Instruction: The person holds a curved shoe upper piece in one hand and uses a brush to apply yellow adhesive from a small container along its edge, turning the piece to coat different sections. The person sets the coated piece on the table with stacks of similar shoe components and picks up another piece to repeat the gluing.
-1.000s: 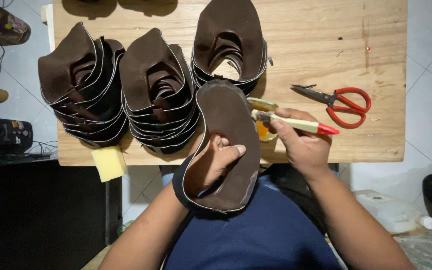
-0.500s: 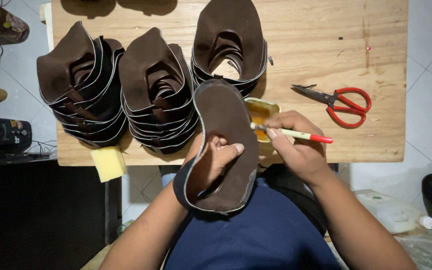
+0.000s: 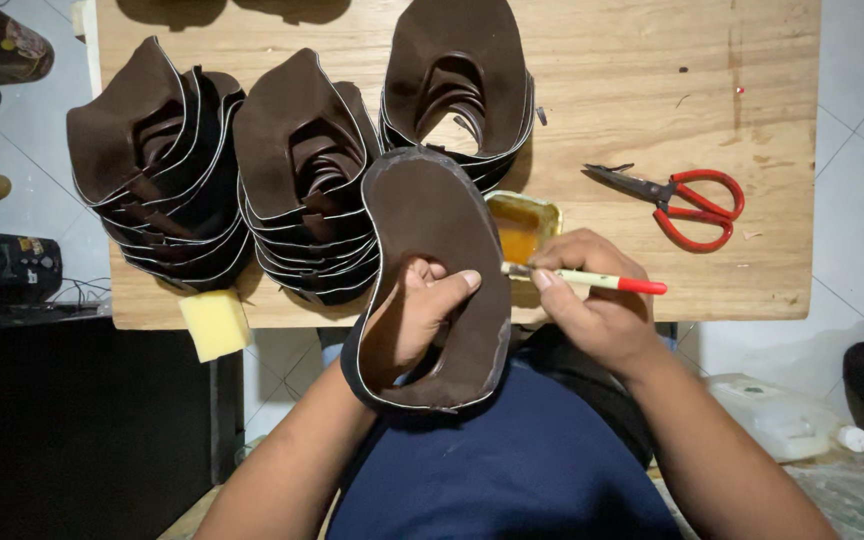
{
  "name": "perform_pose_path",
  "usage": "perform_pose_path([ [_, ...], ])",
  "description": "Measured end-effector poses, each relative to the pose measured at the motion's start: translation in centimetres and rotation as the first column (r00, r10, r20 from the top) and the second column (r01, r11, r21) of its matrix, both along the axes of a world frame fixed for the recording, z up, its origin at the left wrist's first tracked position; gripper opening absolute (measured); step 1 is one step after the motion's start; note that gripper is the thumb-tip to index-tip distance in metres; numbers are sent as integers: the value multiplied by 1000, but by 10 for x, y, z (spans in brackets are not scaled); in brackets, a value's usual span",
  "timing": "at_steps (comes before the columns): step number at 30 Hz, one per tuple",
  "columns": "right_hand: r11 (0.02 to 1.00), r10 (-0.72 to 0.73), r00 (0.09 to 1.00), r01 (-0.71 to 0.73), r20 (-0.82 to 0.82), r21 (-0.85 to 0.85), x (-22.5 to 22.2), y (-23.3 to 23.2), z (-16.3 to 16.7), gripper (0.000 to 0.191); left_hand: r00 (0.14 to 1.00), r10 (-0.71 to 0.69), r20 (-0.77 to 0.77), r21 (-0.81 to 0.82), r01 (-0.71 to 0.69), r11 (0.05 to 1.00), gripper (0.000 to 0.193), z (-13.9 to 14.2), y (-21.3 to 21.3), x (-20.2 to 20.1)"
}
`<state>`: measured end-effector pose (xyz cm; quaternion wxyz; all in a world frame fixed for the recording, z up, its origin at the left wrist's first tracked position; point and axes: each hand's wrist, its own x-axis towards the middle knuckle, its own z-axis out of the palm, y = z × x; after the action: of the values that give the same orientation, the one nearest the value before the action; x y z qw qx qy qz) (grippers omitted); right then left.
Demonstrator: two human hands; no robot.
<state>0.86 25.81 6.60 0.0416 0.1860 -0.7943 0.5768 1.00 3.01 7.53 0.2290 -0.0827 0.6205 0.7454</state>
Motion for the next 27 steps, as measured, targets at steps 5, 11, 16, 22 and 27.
perform_pose_path([
  [5,999,-30,1000,30,5,-34,-11,2,-4,13,989,-90,-121,-101,78,992,17,6,1,0],
  [11,990,-113,993,109,38,85,-34,6,-20,22,960,-25,-279,-204,-33,978,22,6,-4,4],
  [16,859,-58,992,106,-110,502,-44,5,-41,21,867,-72,-493,-303,-94,948,27,-18,-18,7],
  [22,856,-91,954,222,-285,467,-31,5,-32,19,954,65,-292,-240,-138,961,12,-44,-21,8],
  [27,909,-263,954,194,147,369,-6,16,-12,23,958,182,-222,184,-142,973,26,-41,-19,8],
])
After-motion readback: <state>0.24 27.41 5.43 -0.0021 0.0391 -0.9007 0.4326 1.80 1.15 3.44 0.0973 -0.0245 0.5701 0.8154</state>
